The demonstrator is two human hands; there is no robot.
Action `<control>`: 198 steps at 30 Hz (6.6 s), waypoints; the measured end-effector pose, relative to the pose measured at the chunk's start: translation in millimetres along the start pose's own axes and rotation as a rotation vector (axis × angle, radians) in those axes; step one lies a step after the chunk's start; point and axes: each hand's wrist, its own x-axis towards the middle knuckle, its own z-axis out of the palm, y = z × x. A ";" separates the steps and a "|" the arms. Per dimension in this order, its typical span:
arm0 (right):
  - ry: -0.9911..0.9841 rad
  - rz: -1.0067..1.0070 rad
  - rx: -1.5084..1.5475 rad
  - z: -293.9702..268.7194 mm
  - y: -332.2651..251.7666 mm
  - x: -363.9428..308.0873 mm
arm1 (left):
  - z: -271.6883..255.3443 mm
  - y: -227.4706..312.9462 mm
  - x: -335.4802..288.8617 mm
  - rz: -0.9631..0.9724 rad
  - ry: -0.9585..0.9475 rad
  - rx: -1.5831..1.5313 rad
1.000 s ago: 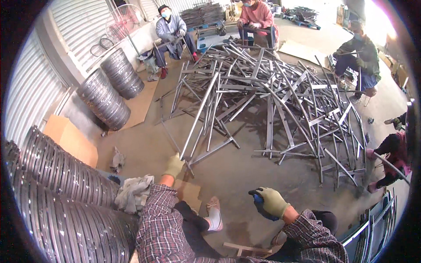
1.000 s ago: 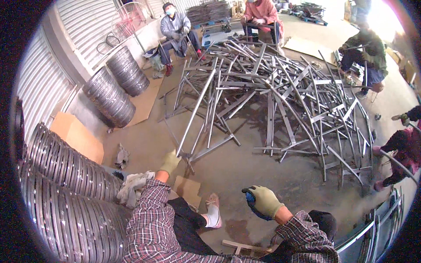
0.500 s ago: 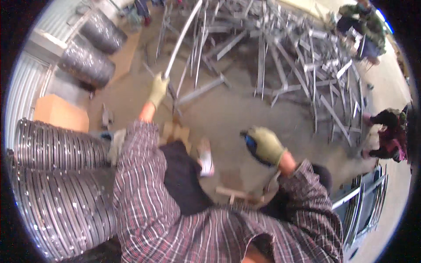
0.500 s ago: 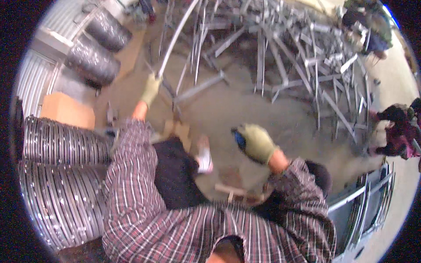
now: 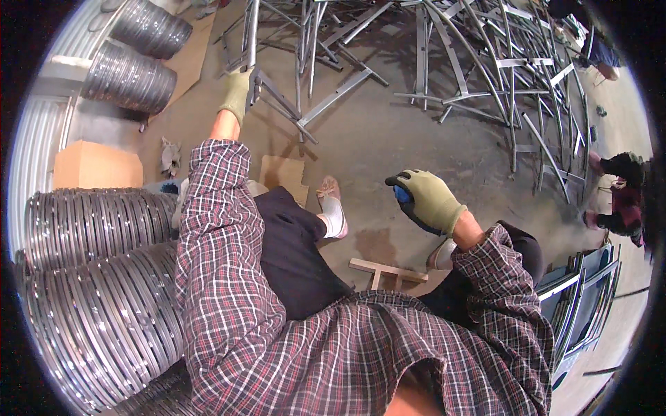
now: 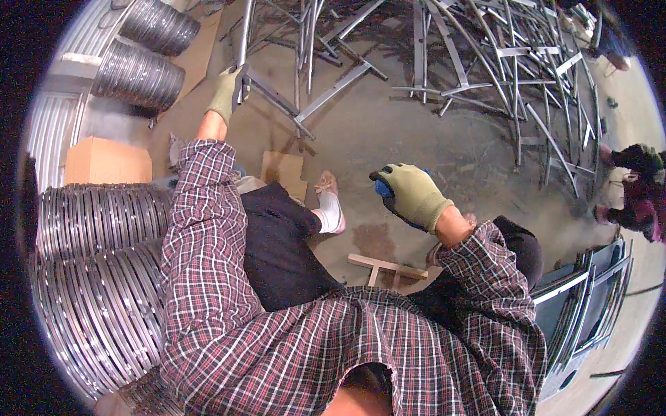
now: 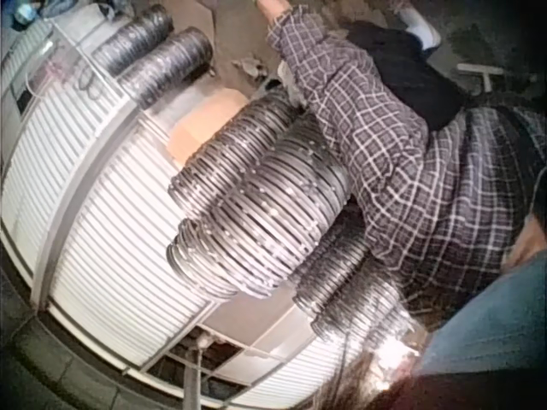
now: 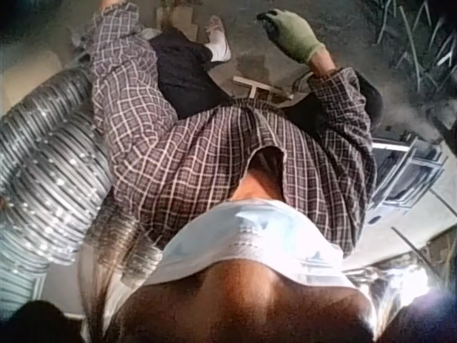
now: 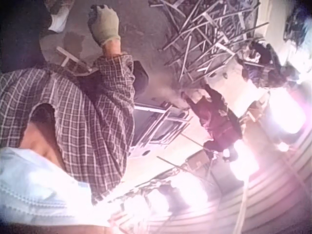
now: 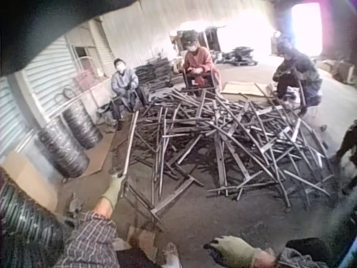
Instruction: Picking up metal rods from a pile, scrubbing them with a steel wool pad, and wiping them clean with a cloth.
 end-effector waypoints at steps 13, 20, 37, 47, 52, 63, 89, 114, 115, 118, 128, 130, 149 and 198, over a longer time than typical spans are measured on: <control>-0.052 0.037 -0.009 12.0 7.8 9.4 | 26.3 -61.5 -17.8 -0.134 -0.057 -0.412; 0.005 0.029 0.092 49.7 35.8 26.4 | 38.6 -69.8 -30.4 -0.139 0.059 -0.444; 0.211 0.618 0.417 290.9 117.3 241.1 | 52.6 -49.0 -53.8 -0.190 -0.029 -0.519; -0.068 0.696 0.207 301.0 133.9 204.4 | 14.2 -48.5 -31.9 -0.073 0.069 -0.469; -0.003 0.767 0.221 294.8 161.5 146.8 | -17.3 -32.7 -24.4 -0.169 -0.019 -0.712; 0.382 0.568 0.826 233.6 95.5 76.4 | -6.0 40.2 -141.5 -0.215 -0.534 -1.534; 0.913 0.260 1.472 -68.3 49.8 -149.4 | 64.9 56.0 -214.0 -0.485 -1.158 -1.501; 1.744 0.591 0.007 -62.3 9.0 -285.3 | 59.4 -42.0 -218.0 0.756 -0.262 0.083; 1.760 0.634 0.124 -40.9 28.7 -325.2 | 75.9 -35.2 -229.7 0.747 -0.289 0.091; 1.601 1.079 0.112 14.3 39.4 -412.7 | 89.4 -16.7 -265.4 0.652 -0.141 -0.120; 0.892 1.600 0.184 275.2 48.3 -482.3 | 85.2 -46.6 -235.8 0.583 -0.079 -0.138; 0.615 1.602 0.472 271.2 27.8 -443.4 | 69.3 -39.3 -230.8 0.542 -0.031 -0.153; 0.537 1.571 0.304 373.5 36.3 -415.3 | 68.1 -40.1 -231.8 0.196 -0.101 -0.422; 0.829 0.420 -0.821 -14.6 -17.3 -25.8 | 137.0 -3.2 -237.1 0.479 -0.326 -0.826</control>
